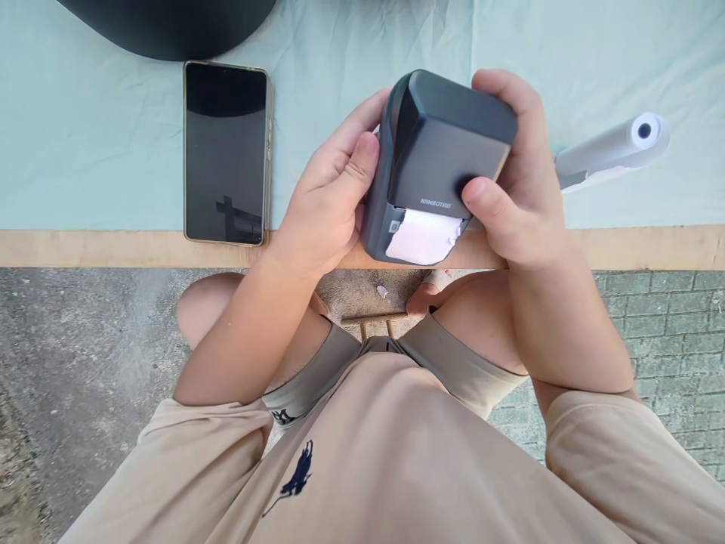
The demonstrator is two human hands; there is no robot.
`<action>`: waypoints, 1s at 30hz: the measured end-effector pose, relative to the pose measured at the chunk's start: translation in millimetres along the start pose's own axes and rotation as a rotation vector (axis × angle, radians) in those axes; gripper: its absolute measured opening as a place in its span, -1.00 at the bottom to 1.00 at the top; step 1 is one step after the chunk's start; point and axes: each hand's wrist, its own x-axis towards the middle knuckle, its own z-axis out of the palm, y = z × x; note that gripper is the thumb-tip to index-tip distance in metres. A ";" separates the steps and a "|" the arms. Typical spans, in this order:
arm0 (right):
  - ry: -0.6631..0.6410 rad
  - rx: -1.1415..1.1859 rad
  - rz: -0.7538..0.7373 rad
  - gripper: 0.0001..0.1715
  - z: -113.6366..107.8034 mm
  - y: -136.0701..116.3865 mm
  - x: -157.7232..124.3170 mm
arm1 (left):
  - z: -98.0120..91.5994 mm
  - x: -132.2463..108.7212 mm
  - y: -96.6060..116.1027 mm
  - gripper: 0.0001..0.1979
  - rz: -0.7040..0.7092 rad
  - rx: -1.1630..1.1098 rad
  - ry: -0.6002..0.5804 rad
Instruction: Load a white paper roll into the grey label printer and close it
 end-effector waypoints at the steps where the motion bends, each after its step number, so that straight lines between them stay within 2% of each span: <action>1: -0.014 0.006 -0.010 -0.28 -0.7 0.4 0.4 | 0.5 -0.4 0.9 -0.55 0.011 -0.008 -0.021; 3: -0.048 0.028 -0.038 -0.21 -2.4 1.2 1.0 | 0.1 -0.8 1.6 -0.59 -0.031 -0.002 -0.018; 5: -0.085 0.054 -0.063 -0.06 -4.1 1.9 1.1 | 0.1 -1.2 2.2 -0.52 -0.005 -0.038 -0.066; 8: -0.093 0.076 -0.077 0.04 -4.0 2.0 -0.2 | 6.8 -4.2 9.0 -0.64 -0.040 -0.048 0.014; 10: -0.043 0.058 -0.064 -0.01 -1.7 1.2 -1.7 | 15.1 -7.8 18.0 -0.70 -0.047 -0.106 0.055; 12: 0.034 0.023 -0.059 -0.06 1.2 0.2 -3.2 | 22.8 -11.1 26.7 -0.75 -0.055 -0.131 0.022; 13: 0.073 -0.001 -0.065 -0.08 2.4 -0.3 -3.7 | 25.2 -12.1 29.4 -0.76 -0.129 -0.084 0.018; 14: 0.108 -0.032 -0.076 -0.11 3.2 -0.5 -4.0 | 26.5 -12.6 30.5 -0.74 -0.081 -0.092 0.071; 15: 0.146 -0.075 -0.090 -0.13 3.7 -0.7 -4.1 | 26.7 -12.5 29.9 -0.75 -0.107 -0.066 0.007; 16: 0.192 -0.135 -0.109 -0.16 3.8 -0.6 -3.9 | 26.0 -12.1 28.1 -0.72 -0.056 -0.073 0.035; 17: 0.246 -0.207 -0.136 -0.16 3.8 -0.5 -3.7 | 24.9 -11.4 25.7 -0.72 -0.029 -0.080 0.008; 18: 0.303 -0.281 -0.166 -0.17 3.9 -0.4 -3.4 | 23.8 -10.8 23.4 -0.67 0.061 -0.109 -0.002; 19: 0.358 -0.347 -0.199 -0.18 4.2 -0.5 -3.1 | 23.2 -10.5 21.9 -0.68 0.015 -0.083 0.026; 20: 0.404 -0.395 -0.237 -0.22 4.9 -1.1 -2.8 | 23.2 -10.6 21.6 -0.69 -0.013 -0.060 0.044; 21: 0.440 -0.416 -0.273 -0.28 6.1 -2.2 -2.5 | 23.8 -11.1 22.4 -0.69 -0.033 -0.040 0.015; 23: 0.502 -0.396 -0.284 -0.46 9.9 -7.1 -1.5 | 26.0 -12.8 25.8 -0.75 -0.081 -0.008 0.060; 25: 0.578 -0.335 -0.224 -0.62 15.3 -16.1 0.5 | 27.2 -13.9 28.3 -0.80 -0.109 0.005 0.086; 27: 0.657 -0.253 -0.139 -0.76 20.9 -27.3 3.8 | 26.1 -13.6 27.1 -0.78 -0.119 0.013 0.087; 30: 0.739 -0.166 -0.098 -0.88 26.0 -40.5 9.0 | 21.5 -11.6 21.5 -0.70 -0.052 0.000 0.058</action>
